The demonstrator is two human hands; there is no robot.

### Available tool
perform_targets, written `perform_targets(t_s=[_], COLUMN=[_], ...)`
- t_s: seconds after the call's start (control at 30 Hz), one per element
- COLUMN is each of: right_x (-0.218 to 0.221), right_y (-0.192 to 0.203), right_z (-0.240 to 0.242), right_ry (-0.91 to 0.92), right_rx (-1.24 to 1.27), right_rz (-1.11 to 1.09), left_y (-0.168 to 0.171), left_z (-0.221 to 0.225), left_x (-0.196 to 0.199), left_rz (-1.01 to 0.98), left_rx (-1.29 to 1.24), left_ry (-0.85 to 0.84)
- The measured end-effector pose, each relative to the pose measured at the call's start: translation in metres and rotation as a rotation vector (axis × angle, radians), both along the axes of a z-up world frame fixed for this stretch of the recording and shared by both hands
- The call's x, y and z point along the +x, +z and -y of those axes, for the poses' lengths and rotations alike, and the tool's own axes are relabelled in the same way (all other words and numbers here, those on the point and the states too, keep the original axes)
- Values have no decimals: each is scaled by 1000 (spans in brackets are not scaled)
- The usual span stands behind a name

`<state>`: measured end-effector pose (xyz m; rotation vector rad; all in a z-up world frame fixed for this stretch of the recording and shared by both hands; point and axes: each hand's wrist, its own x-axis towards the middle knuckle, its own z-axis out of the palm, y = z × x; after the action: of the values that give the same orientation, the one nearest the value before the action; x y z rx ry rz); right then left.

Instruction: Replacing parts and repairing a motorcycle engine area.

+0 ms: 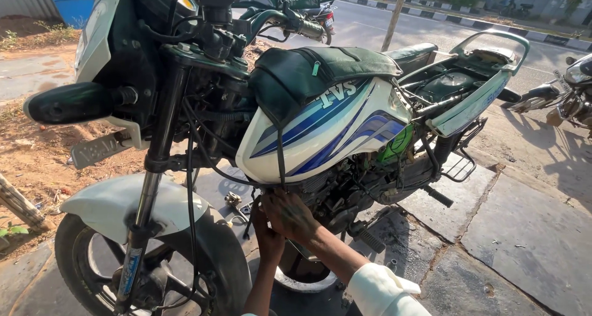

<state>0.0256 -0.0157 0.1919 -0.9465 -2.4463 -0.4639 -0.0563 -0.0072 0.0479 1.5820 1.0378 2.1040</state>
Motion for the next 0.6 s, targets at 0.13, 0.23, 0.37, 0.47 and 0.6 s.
perform_targets(t_s=[0.13, 0.23, 0.37, 0.47, 0.6], right_x=[0, 0, 6, 12, 11], right_y=[9, 19, 13, 4, 6], right_z=[1, 3, -6, -16, -14], right_ry=[32, 46, 60, 129, 144], right_rx=[-175, -246, -302, -313, -378], right_rz=[-64, -101, -157, -249, -327], left_y=[8, 7, 32, 38, 41], left_z=[-1, -9, -6, -13, -8], left_x=[-16, -21, -36, -46, -45], left_rz=[-225, -286, -357, -443, -439], left_rx=[-35, 55, 78, 84, 103], left_ry=[85, 125, 99, 80, 90])
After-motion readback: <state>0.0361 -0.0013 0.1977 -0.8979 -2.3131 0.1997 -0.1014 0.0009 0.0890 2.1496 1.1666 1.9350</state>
